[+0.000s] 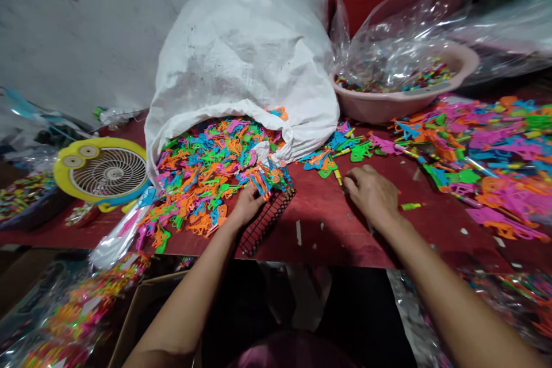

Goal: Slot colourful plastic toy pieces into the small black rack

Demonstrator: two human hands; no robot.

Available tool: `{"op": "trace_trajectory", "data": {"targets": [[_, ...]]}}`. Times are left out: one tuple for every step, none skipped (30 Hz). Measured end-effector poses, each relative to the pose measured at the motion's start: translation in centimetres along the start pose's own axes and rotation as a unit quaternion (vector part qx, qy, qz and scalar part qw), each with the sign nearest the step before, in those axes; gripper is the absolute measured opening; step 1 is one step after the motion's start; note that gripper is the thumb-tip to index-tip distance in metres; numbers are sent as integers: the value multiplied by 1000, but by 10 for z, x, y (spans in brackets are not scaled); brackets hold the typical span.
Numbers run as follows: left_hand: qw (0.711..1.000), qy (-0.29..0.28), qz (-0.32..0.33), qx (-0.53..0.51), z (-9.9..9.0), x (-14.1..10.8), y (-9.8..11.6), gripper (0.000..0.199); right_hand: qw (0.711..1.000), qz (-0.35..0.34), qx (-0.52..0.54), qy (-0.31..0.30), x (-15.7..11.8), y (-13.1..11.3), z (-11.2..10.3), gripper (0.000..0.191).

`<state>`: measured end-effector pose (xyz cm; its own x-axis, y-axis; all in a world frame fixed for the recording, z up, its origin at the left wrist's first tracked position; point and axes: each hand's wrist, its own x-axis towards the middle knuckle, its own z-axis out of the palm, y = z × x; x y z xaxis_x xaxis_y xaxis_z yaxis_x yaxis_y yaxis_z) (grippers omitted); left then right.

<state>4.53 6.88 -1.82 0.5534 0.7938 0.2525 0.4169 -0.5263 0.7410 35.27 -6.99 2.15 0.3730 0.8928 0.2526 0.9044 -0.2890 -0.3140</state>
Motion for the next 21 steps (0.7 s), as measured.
{"op": "trace_trajectory", "data": {"targets": [[1000, -17, 8, 1, 1, 6, -3, 28, 1000, 7, -15, -3, 5, -3, 2, 34], [999, -31, 13, 3, 1, 11, -6, 25, 999, 15, -33, -9, 10, -7, 4, 35], [999, -41, 16, 6, 2, 15, -8, 22, 998, 21, -52, -19, 15, -12, 5, 35], [999, -48, 19, 10, 2, 19, -10, 20, 997, 23, -70, -33, 20, -16, 6, 35], [998, -53, 21, 13, 2, 22, -12, 19, 995, 25, -83, -48, 26, -20, 6, 34], [998, -56, 23, 17, 2, 24, -12, 19, 993, 31, -91, -65, 30, -23, 6, 32], [998, -56, 25, 22, 2, 25, -12, 20, 992, 41, -91, -83, 34, -26, 5, 30], [998, -53, 24, 28, 1, 26, -11, 21, 990, 53, -85, -100, 37, -27, 4, 28], [998, -47, 22, 36, 1, 25, -9, 22, 989, 63, -75, -114, 39, -28, 2, 25], [998, -37, 18, 47, 0, 23, -7, 23, 988, 70, -64, -125, 39, -28, 1, 23], [998, -25, 13, 60, -1, 20, -4, 24, 987, 72, -55, -133, 39, -26, -1, 20], [997, -11, 6, 74, -2, 17, -1, 24, 987, 68, -50, -137, 38, -25, -2, 18], [996, 4, -2, 89, -3, 13, 3, 21, 987, 60, -50, -139, 36, -22, -3, 16], [994, 20, -10, 104, -4, 9, 6, 18, 988, 56, -50, -138, 34, -20, -4, 14], [992, 33, -19, 117, -4, 6, 8, 14, 988, 55, -45, -136, 32, -17, -5, 13], [991, 43, -26, 128, -4, 2, 10, 10, 990, 55, -29, -130, 29, -14, -6, 15], [989, 49, -31, 136, -4, 0, 11, 8, 991, 61, 1, -119, 26, -11, -7, 18], [988, 52, -34, 141, -3, -2, 11, 7, 990, 72, 49, -106, 23, -9, -8, 21], [988, 53, -34, 143, -3, -3, 11, 7, 985, 88, 115, -92, 18, -8, -9, 23], [988, 52, -31, 143, -2, -3, 10, 8, 972, 105, 192, -81, 13, -8, -10, 23], [988, 49, -27, 143, -2, -3, 9, 9, 953, 120, 271, -71, 6, -10, -11, 21]]}}
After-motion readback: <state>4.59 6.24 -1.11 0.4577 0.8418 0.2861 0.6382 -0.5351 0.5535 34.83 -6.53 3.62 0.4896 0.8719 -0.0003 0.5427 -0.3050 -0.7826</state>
